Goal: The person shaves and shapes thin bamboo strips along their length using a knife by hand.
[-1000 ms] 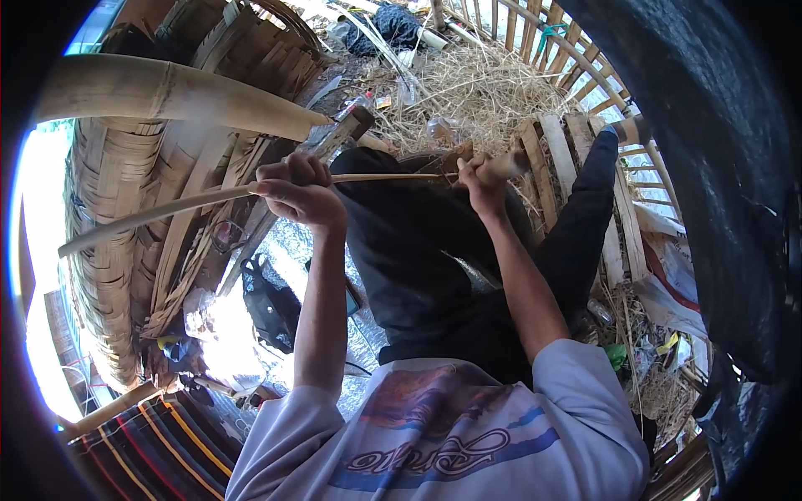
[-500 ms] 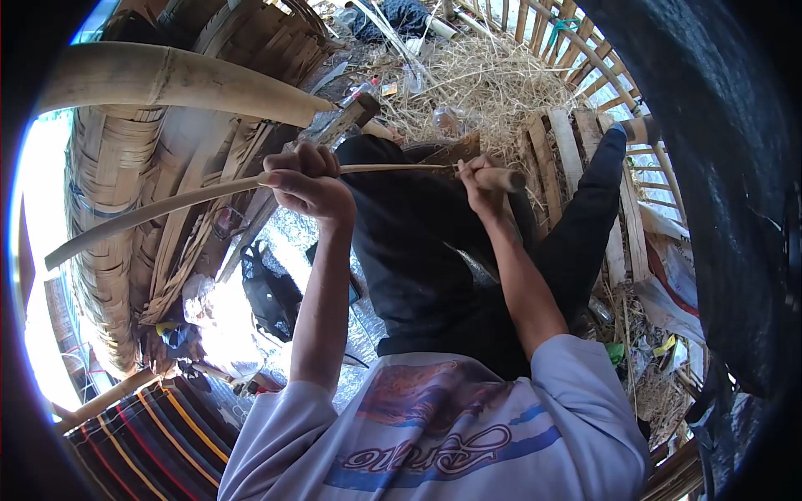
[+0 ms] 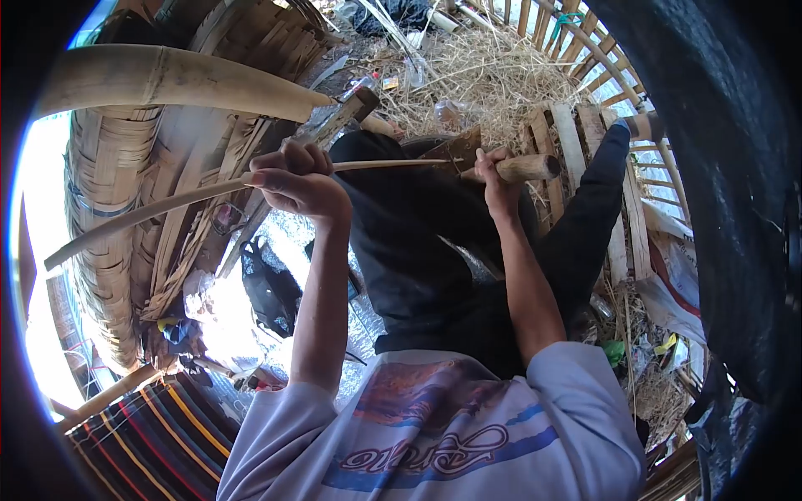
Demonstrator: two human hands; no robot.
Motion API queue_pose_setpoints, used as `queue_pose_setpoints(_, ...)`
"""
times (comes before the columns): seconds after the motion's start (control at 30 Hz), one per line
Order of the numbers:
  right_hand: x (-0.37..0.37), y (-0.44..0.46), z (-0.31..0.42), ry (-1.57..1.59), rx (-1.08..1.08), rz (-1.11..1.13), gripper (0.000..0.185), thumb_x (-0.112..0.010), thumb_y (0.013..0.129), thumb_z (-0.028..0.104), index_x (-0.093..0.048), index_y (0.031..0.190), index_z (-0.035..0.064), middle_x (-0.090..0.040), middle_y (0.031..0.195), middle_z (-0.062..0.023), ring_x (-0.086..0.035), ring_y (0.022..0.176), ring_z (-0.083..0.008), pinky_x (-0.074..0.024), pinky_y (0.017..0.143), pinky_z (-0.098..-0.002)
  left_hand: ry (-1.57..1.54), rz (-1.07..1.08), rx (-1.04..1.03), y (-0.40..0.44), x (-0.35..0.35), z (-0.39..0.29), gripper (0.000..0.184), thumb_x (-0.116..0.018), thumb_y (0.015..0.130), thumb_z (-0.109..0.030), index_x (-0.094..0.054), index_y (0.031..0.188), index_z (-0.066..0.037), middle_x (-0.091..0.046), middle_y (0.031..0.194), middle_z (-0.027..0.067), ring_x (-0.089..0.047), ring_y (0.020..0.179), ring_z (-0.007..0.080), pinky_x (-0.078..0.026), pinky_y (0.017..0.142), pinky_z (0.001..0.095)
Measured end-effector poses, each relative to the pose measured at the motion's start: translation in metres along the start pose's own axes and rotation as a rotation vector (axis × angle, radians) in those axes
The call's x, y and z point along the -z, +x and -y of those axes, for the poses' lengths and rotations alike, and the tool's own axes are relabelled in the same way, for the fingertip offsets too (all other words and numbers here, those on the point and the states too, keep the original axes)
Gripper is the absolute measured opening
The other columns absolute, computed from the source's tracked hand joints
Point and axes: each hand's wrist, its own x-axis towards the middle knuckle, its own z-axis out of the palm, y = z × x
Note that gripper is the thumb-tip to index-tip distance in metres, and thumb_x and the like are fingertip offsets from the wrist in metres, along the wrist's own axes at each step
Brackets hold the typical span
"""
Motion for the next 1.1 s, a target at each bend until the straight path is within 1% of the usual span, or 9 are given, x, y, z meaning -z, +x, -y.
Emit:
queue_pose_setpoints(0.13,-0.007,0.003,0.037,-0.083,0.018,-0.049,0.024,-0.066,0.087,0.013,-0.046,0.076,0.0059,-0.052,0.068,-0.001,-0.052,0.063,-0.0084,-0.0462,0.061,-0.0254,0.047,-0.001,-0.046,0.003,0.007,0.004,0.052,-0.027,0.095,-0.06,-0.024,0.07,-0.014,-0.022,0.047,-0.003,-0.026,0.037,0.0055,-0.022,0.033,0.0213)
queue_pose_setpoints(0.2,-0.004,-0.002,0.047,-0.001,0.176,-0.079,0.024,-0.066,0.087,0.013,-0.046,0.076,0.0054,-0.053,0.068,-0.0017,-0.052,0.064,-0.0084,-0.046,0.061,-0.0254,0.068,-0.031,-0.017,0.002,0.014,0.006,0.053,-0.028,0.095,-0.061,-0.023,0.069,-0.015,-0.021,0.046,-0.0029,-0.025,0.037,0.0056,-0.022,0.033,0.0214)
queue_pose_setpoints(0.33,0.001,-0.014,-0.013,-0.172,0.058,0.015,0.023,-0.066,0.087,0.011,-0.048,0.074,0.0054,-0.054,0.07,-0.003,-0.053,0.064,-0.007,-0.0471,0.06,-0.0244,0.113,-0.116,0.014,0.001,0.014,0.007,0.054,-0.027,0.095,-0.061,-0.023,0.068,-0.014,-0.022,0.046,-0.003,-0.026,0.036,0.0054,-0.022,0.033,0.0209)
queue_pose_setpoints(0.5,-0.003,-0.007,0.015,-0.053,-0.05,-0.029,0.023,-0.067,0.086,0.011,-0.049,0.073,0.0067,-0.052,0.067,-0.0001,-0.053,0.06,-0.0063,-0.0481,0.057,-0.0244,0.103,-0.06,-0.03,-0.001,0.009,0.003,0.055,-0.029,0.094,-0.061,-0.023,0.067,-0.015,-0.022,0.046,-0.003,-0.026,0.036,0.0057,-0.022,0.032,0.0212)
queue_pose_setpoints(0.63,-0.008,-0.003,0.041,-0.136,0.239,-0.031,0.021,-0.067,0.087,0.012,-0.05,0.075,0.0061,-0.054,0.068,-0.0018,-0.051,0.058,-0.0073,-0.0445,0.057,-0.0251,0.127,-0.106,-0.01,0.004,0.018,0.01,0.054,-0.027,0.095,-0.061,-0.023,0.067,-0.015,-0.022,0.045,-0.0038,-0.026,0.036,0.0053,-0.022,0.032,0.0209)
queue_pose_setpoints(0.73,-0.014,-0.007,0.039,-0.078,0.283,-0.006,0.021,-0.067,0.086,0.011,-0.05,0.074,0.0064,-0.054,0.069,-0.0023,-0.05,0.06,-0.0077,-0.0448,0.059,-0.0251,0.151,-0.154,0.003,0.004,0.021,0.014,0.053,-0.026,0.096,-0.06,-0.022,0.068,-0.016,-0.022,0.045,-0.0045,-0.026,0.036,0.005,-0.022,0.033,0.0205)
queue_pose_setpoints(0.77,-0.015,-0.02,0.02,-0.132,0.044,0.011,0.022,-0.067,0.086,0.011,-0.05,0.073,0.0068,-0.053,0.068,-0.0011,-0.05,0.062,-0.0076,-0.0441,0.06,-0.0244,0.142,-0.124,-0.026,0.003,0.021,0.017,0.052,-0.026,0.096,-0.06,-0.021,0.068,-0.016,-0.022,0.044,-0.0044,-0.026,0.036,0.005,-0.022,0.033,0.0208)
queue_pose_setpoints(0.9,-0.007,-0.01,-0.004,-0.349,0.102,0.068,0.022,-0.067,0.086,0.013,-0.05,0.073,0.0076,-0.051,0.067,0.003,-0.047,0.061,-0.0062,-0.0407,0.059,-0.0236,0.161,-0.107,-0.068,0.003,0.002,0.007,0.052,-0.025,0.096,-0.059,-0.021,0.068,-0.016,-0.021,0.044,-0.0042,-0.023,0.036,0.0049,-0.02,0.033,0.0219)
queue_pose_setpoints(1.1,-0.031,-0.011,0.062,0.012,0.138,-0.024,0.022,-0.067,0.086,0.011,-0.05,0.073,0.007,-0.051,0.067,0.0012,-0.047,0.064,-0.006,-0.0416,0.062,-0.0225,0.16,-0.143,-0.001,0.002,0.023,0.01,0.053,-0.025,0.096,-0.059,-0.021,0.067,-0.016,-0.022,0.044,-0.0039,-0.025,0.036,0.0048,-0.019,0.033,0.0214)
